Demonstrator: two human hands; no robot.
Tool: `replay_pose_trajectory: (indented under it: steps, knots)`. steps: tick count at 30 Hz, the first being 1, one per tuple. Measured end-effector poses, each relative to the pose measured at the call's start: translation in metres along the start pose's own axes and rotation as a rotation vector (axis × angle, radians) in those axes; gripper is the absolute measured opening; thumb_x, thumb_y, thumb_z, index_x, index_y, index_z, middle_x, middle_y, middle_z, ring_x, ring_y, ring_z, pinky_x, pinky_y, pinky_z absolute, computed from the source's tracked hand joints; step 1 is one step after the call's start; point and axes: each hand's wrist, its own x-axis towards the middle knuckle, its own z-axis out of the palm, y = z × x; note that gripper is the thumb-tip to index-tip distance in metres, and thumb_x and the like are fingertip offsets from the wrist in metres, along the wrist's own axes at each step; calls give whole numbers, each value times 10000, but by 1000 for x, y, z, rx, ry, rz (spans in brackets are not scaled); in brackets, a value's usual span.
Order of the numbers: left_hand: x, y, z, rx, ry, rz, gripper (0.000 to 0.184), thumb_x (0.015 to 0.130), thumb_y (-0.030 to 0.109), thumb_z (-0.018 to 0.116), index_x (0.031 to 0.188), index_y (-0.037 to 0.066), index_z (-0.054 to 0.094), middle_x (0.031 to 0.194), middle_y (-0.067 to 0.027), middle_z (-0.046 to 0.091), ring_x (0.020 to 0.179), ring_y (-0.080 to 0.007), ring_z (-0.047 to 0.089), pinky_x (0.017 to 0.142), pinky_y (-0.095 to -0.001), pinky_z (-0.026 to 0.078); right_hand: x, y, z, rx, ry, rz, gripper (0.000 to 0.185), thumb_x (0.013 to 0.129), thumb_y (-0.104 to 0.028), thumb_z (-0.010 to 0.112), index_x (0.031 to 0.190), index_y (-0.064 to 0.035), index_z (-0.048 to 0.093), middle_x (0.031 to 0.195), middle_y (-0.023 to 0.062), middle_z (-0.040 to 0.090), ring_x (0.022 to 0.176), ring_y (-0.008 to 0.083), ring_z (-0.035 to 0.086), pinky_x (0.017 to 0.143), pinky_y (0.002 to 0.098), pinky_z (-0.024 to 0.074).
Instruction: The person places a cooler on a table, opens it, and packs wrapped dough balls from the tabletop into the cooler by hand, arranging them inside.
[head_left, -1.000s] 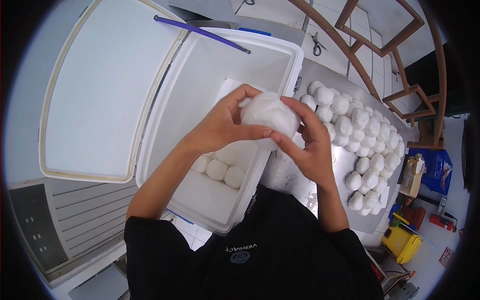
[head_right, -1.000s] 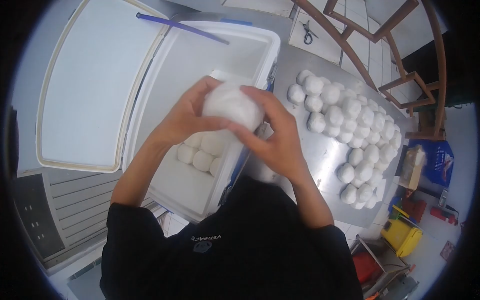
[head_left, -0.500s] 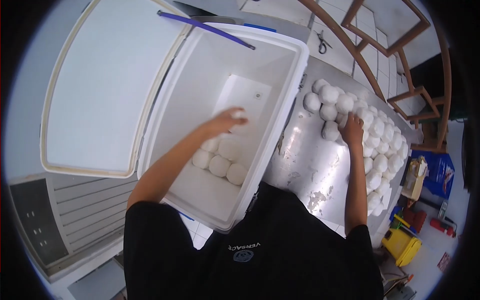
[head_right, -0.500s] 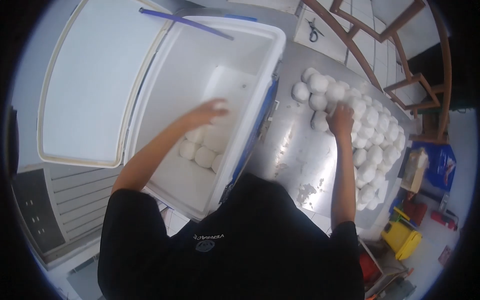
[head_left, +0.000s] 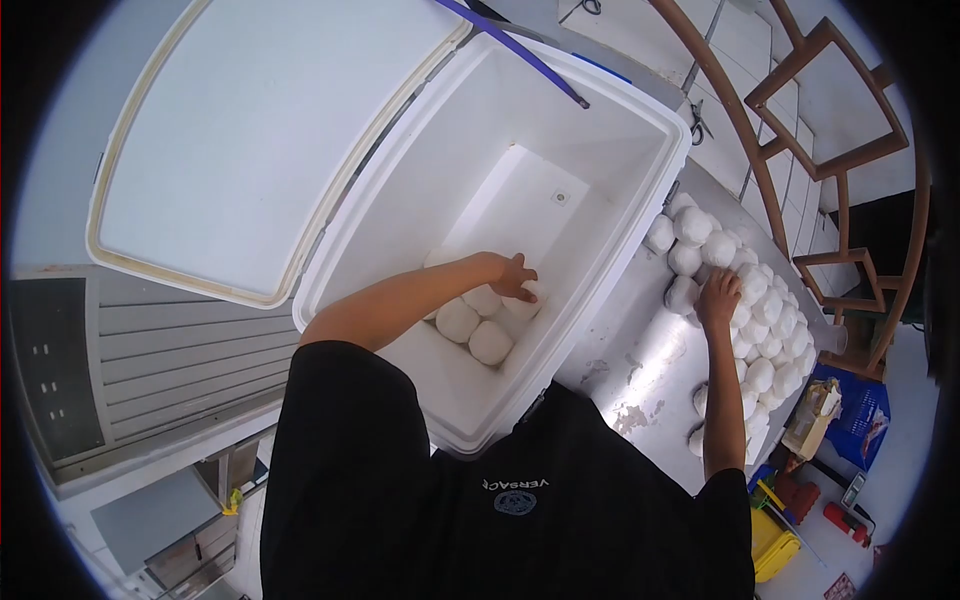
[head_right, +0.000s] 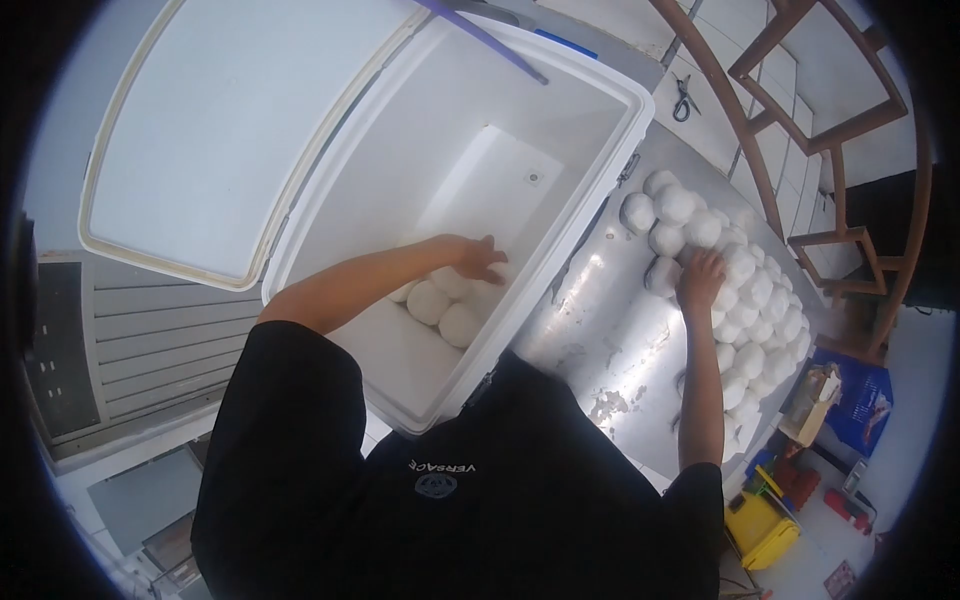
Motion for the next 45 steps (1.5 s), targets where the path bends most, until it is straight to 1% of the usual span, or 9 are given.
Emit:
replay_pose_trajectory:
  steps: [5, 7, 13, 19, 22, 32, 37, 42, 45]
  knots:
    - [16, -7, -8, 240, -187, 143, 875, 783, 466, 733, 1464, 67, 356, 1340, -175, 547, 1245, -347, 511, 1018, -429, 428, -13, -9, 0, 131, 6, 34, 499, 854, -132, 592, 1312, -59, 411, 1305, 193, 434, 1237, 413, 440, 899, 555, 476]
    - [18, -3, -26, 232, -373, 108, 908, 730, 389, 796, 1460, 67, 363, 1320, -182, 562, 1198, -349, 549, 992, -427, 450, -16, -8, 8, 195, -3, 47, 686, 720, -76, 721, 1319, -55, 387, 1366, 209, 370, 1262, 419, 412, 909, 570, 496]
    - [-11, -11, -4, 0, -79, -26, 799, 725, 300, 806, 1380, 55, 419, 1181, -172, 624, 1120, -358, 586, 972, -421, 460, -39, -4, -30, 441, -37, 100, 801, 659, -102, 771, 1350, -35, 371, 1379, 239, 383, 1229, 440, 427, 944, 536, 473]
    - [3, 2, 23, 337, 144, -140, 713, 801, 231, 735, 1402, 67, 387, 1254, -185, 589, 1172, -386, 563, 997, -429, 446, -80, -12, -68, 766, 63, 210, 792, 665, -106, 760, 1354, 2, 384, 1331, 258, 438, 1198, 444, 438, 1009, 493, 421]
    - [19, -23, 32, 88, 112, 164, 679, 818, 278, 697, 1399, 62, 419, 1342, -202, 510, 1191, -382, 546, 1015, -433, 439, -103, -12, -81, 926, 168, 233, 765, 697, -129, 770, 1347, 11, 392, 1281, 241, 499, 1167, 407, 499, 987, 470, 437]
    - [-24, 9, 12, 121, -51, 131, 713, 807, 262, 696, 1435, 74, 415, 1404, -144, 465, 1316, -328, 447, 1100, -466, 366, -135, -33, -128, 2491, -114, 500, 612, 902, -142, 672, 1414, 9, 372, 1257, 170, 546, 1120, 266, 576, 944, 397, 495]
    - [39, -30, 61, 17, -137, 551, 712, 761, 127, 675, 1427, 76, 428, 1422, -170, 472, 1321, -331, 452, 1095, -404, 386, -139, -31, -161, 2064, -33, 355, 684, 804, -144, 744, 1408, -65, 430, 1254, 120, 547, 1104, 201, 562, 948, 332, 463]
    - [-107, 63, -79, 257, -33, 116, 300, 883, 234, 599, 1075, 13, 664, 1012, -172, 696, 950, -348, 654, 857, -406, 507, -144, -13, -254, 1767, 221, -65, 853, 641, -139, 841, 1389, -34, 444, 1351, 128, 500, 1256, 247, 482, 1063, 353, 367]
    - [-210, 131, -135, -681, 253, 263, 269, 905, 187, 620, 1063, -31, 616, 940, -130, 677, 831, -218, 656, 798, -358, 519, -145, -13, -306, 1747, 289, -347, 862, 641, -156, 845, 1387, -27, 432, 1390, 159, 472, 1298, 313, 452, 1082, 390, 352]
